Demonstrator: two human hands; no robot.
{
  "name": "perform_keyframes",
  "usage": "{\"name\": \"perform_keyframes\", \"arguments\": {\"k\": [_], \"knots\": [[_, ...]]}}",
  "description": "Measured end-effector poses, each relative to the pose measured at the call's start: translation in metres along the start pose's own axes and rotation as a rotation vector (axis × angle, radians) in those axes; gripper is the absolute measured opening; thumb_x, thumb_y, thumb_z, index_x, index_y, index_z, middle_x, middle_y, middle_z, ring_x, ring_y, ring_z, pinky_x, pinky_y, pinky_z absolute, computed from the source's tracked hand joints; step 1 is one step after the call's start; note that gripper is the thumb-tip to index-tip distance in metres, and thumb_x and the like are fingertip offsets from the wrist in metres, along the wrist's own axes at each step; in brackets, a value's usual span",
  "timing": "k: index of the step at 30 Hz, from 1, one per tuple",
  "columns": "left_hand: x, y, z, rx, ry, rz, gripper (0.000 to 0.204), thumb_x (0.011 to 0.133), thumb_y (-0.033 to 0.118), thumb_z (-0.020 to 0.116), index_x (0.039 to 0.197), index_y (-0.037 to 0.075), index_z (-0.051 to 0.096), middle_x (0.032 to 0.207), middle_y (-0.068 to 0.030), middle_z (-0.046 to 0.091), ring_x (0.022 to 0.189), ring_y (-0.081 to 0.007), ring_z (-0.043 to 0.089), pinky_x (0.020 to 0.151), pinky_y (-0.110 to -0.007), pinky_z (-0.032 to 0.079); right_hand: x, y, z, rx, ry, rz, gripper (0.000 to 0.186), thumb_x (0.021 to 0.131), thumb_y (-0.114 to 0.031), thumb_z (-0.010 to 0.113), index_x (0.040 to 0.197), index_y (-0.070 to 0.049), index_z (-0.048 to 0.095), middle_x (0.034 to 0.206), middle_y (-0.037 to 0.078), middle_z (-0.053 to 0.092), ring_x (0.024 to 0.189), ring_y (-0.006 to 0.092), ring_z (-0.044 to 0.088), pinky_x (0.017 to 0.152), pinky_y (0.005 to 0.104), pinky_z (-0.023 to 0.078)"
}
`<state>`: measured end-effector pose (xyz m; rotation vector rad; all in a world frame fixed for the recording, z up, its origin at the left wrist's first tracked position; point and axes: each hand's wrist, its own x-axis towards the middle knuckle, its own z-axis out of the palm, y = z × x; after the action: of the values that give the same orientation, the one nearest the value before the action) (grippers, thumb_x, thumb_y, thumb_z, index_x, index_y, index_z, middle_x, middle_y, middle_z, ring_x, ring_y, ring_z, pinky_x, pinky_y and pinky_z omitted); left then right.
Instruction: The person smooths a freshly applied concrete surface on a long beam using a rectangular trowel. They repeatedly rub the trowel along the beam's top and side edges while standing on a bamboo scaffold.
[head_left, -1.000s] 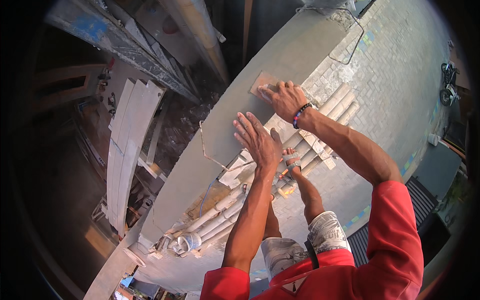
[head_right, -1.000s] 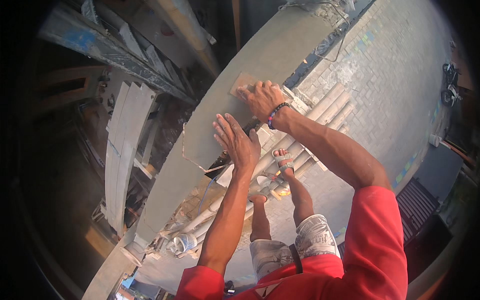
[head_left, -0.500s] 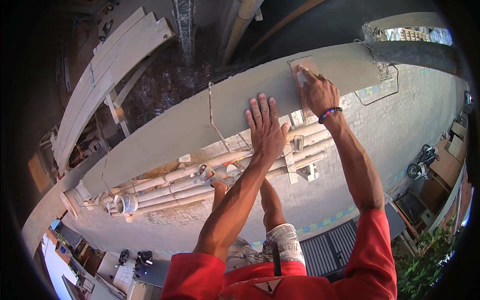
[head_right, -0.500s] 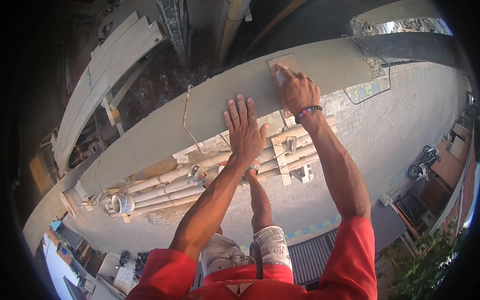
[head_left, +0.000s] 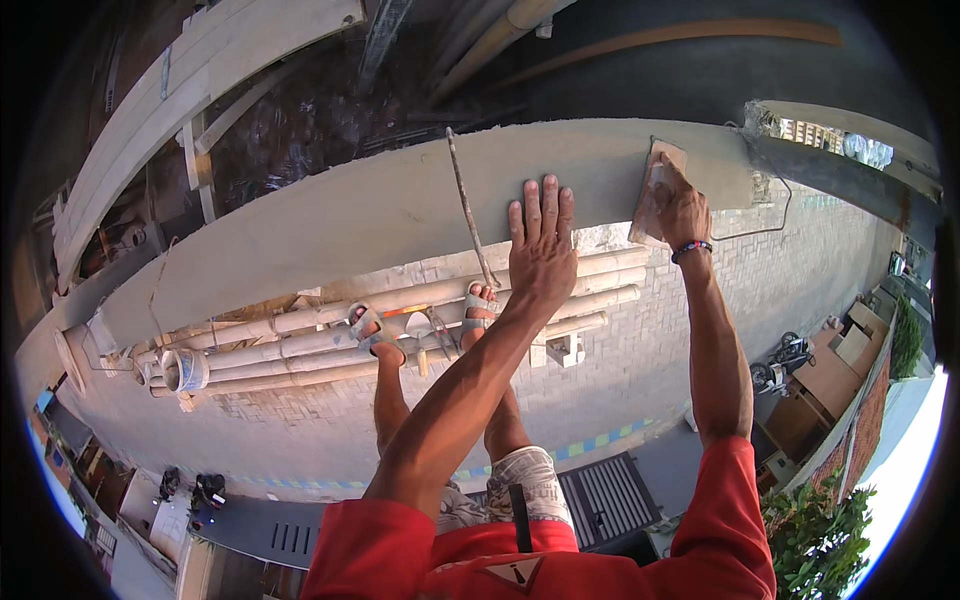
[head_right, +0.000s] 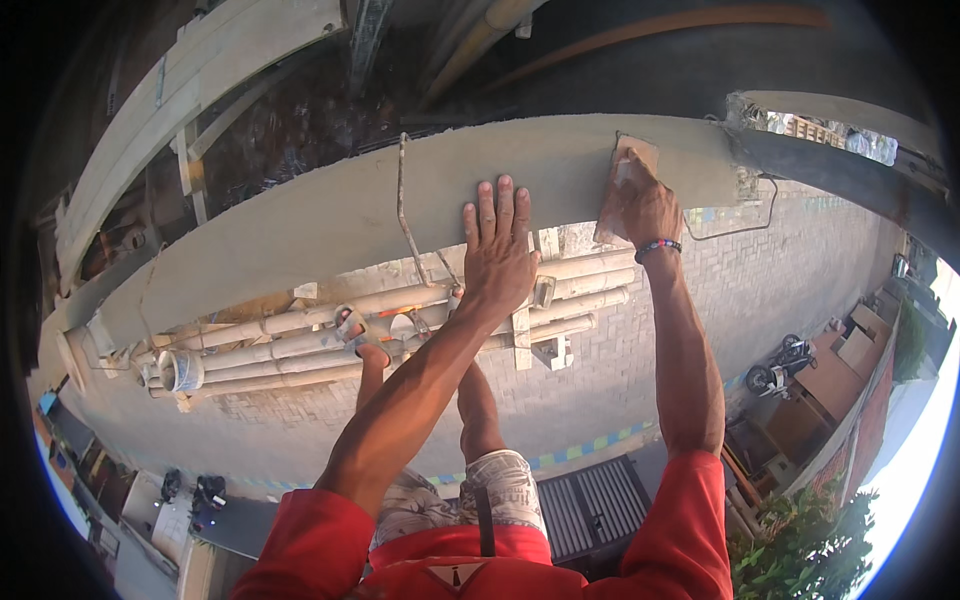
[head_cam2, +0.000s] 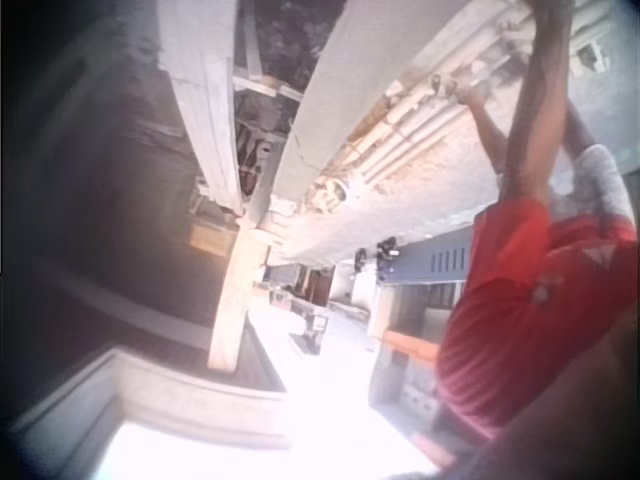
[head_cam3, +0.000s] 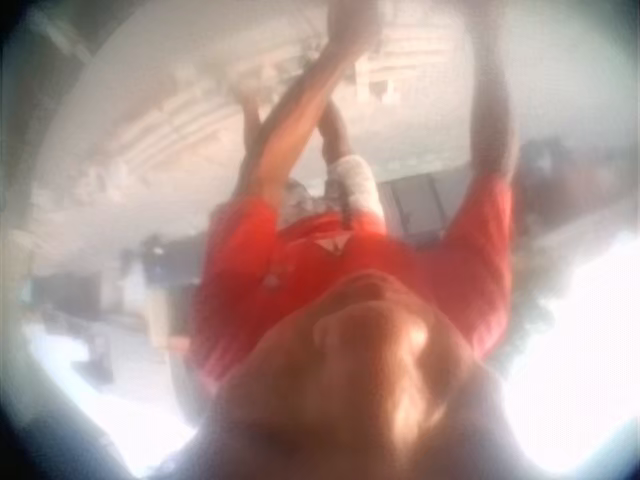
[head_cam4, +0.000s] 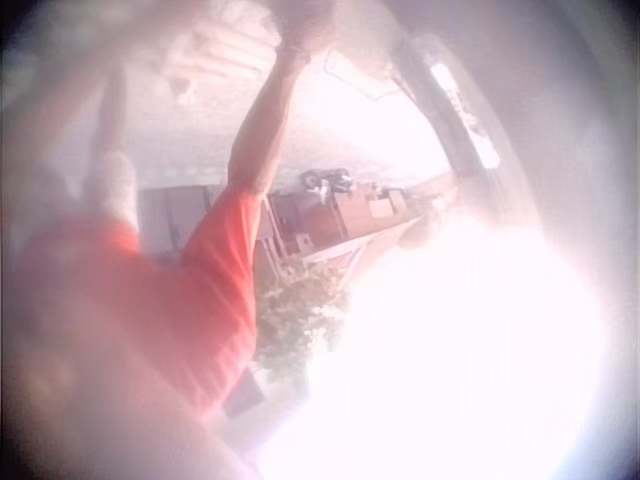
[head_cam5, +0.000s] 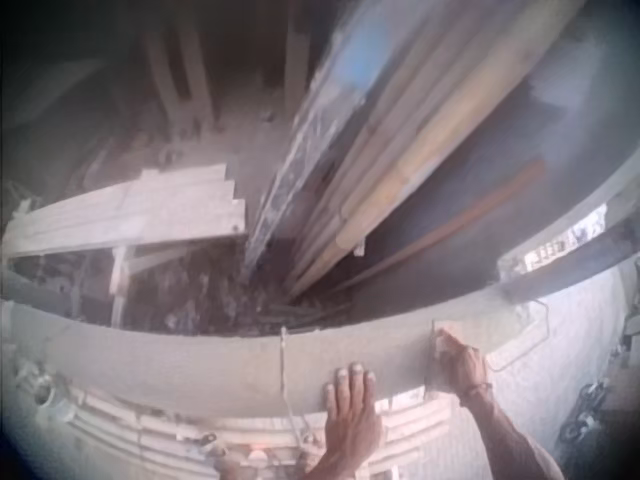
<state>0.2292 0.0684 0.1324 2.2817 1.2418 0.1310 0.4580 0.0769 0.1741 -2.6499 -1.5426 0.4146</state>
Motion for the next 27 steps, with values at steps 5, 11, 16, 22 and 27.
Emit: {"name": "perform_keyframes", "arguments": {"k": [5,11,16,22,27], "knots": [[0.002,0.002,-0.002,0.107,-0.036,-0.011,0.087,0.085,0.035,0.066,0.148,-0.006,0.022,0.158,-0.0259,0.007,0.146,-0.0431,0.002,0.117,-0.055,0.005,-0.052,-0.041,0.020,0.059,-0.019,-0.154,0.047,0.086,-0.021,0.060,0.133,-0.021,0.056,0.095,0.022,0.067,0.080,0.0404,0.067,0.070,0.0470,0.056],[0.000,0.006,-0.009,0.015,-0.047,-0.033,0.087,0.088,0.039,0.061,0.147,-0.008,0.021,0.157,-0.0277,0.007,0.146,-0.0444,0.002,0.116,-0.057,0.002,0.023,-0.044,0.000,-0.019,-0.002,-0.114,0.044,0.088,-0.021,0.057,0.132,-0.024,0.057,0.100,0.022,0.067,0.088,0.0409,0.066,0.077,0.0468,0.054],[0.027,0.016,-0.010,0.011,0.017,0.033,0.085,0.090,0.041,0.058,0.148,-0.008,0.020,0.157,-0.0270,0.008,0.146,-0.0443,0.002,0.116,-0.057,0.003,0.025,0.088,-0.021,0.067,0.003,0.247,0.046,0.086,-0.022,0.057,0.132,-0.025,0.056,0.100,0.022,0.069,0.089,0.0352,0.068,0.077,0.0460,0.054],[0.074,0.023,-0.007,0.177,0.083,-0.025,0.080,0.093,0.040,0.055,0.149,-0.005,0.020,0.157,-0.0254,0.010,0.146,-0.0437,0.006,0.117,-0.055,0.006,-0.035,0.001,0.001,0.047,0.004,-0.207,0.040,0.088,-0.026,0.061,0.128,-0.026,0.059,0.102,0.016,0.068,0.090,0.0362,0.067,0.080,0.0449,0.055],[0.089,0.025,0.007,0.274,0.156,-0.033,0.077,0.096,0.046,0.046,0.150,-0.003,0.021,0.157,-0.0259,0.010,0.145,-0.0443,0.007,0.116,-0.057,0.007,0.041,0.051,-0.024,0.032,0.005,0.056,0.044,0.086,-0.024,0.062,0.129,-0.029,0.058,0.108,0.014,0.067,0.098,0.0359,0.065,0.084,0.0442,0.054]]}}
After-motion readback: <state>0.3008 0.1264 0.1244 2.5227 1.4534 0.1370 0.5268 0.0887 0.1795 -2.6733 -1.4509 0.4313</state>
